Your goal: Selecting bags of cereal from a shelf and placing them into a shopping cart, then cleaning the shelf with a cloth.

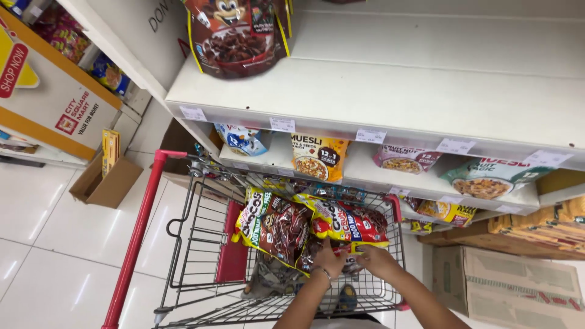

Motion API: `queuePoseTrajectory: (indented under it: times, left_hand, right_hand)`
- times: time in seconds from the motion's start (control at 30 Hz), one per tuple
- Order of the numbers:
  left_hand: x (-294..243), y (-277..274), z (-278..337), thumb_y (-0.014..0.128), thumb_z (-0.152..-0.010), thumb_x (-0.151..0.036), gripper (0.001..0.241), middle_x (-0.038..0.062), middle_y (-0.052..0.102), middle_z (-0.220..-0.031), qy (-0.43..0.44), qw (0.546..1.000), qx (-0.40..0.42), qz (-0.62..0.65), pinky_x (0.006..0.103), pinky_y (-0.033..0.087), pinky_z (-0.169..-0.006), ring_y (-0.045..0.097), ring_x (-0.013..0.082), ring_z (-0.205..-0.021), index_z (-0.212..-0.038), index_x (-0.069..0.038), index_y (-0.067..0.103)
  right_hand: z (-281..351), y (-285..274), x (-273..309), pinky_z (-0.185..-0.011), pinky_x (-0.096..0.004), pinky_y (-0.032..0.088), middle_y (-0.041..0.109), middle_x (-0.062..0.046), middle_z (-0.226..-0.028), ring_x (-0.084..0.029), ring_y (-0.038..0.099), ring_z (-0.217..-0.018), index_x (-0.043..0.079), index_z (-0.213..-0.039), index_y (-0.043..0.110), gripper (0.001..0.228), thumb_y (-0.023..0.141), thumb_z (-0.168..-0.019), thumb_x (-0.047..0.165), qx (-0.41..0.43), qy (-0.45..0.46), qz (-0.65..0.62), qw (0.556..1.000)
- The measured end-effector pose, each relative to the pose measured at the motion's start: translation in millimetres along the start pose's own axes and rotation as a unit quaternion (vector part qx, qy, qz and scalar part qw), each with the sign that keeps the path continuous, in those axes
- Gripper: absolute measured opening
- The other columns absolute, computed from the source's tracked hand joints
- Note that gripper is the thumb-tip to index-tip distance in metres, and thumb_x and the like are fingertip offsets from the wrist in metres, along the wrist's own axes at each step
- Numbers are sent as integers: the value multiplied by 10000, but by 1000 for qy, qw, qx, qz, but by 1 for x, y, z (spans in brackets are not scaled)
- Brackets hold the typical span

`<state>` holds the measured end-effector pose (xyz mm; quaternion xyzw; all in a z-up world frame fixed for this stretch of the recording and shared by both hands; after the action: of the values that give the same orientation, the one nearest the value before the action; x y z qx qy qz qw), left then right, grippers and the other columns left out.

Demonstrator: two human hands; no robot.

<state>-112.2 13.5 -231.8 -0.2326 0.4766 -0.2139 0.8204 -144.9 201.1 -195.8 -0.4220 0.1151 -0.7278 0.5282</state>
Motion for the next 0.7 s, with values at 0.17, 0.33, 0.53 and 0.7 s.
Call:
queuePoseTrajectory:
  times: [0.17,0.33,0.53,0.7]
  left_hand:
    - [-141,-186,66,635,-968,-436,417,174,752,-928,52,996,26,61,388,566,-764,725,298,-839,-1121,-53,699]
    - [-194,-352,62,630,-974,-246,214,16,755,-730,177,931,-102,302,276,460,-489,581,92,-527,-1034,-78,747]
    - [-240,-521,46,700,-976,-234,316,78,703,-1110,330,839,-322,290,264,638,-764,658,120,-983,-1230,-55,643]
    - [-281,-587,15,807,-917,-274,731,244,547,-1445,432,767,-458,122,461,406,-1166,530,396,-1346,-1477,20,442]
  right_hand:
    - [38,-86,135,-800,-309,584,784,-74,-983,-148,728,-849,78,-1293,672,483,671,-929,396,17,-143,-94,985]
    - [91,-185,299,-738,-281,572,759,-21,-928,-106,685,-786,55,-1249,692,358,651,-946,241,22,-251,-312,916]
    - [82,-298,441,-962,-292,530,645,-41,-1151,-115,618,-1088,47,-1359,602,384,689,-992,120,-205,-411,-324,827]
    - [41,-353,507,-1127,-365,494,492,-175,-1506,-274,487,-1417,71,-1564,353,715,755,-981,169,-318,-431,-318,782]
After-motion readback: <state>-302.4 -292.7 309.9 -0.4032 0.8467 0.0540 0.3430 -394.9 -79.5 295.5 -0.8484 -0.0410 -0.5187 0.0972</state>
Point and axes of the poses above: each hand's wrist, its own z-axis away from the middle knuckle, its own y-axis out of the palm, x = y × z, the point moved 10 cm from there along -z, towards the middle knuckle
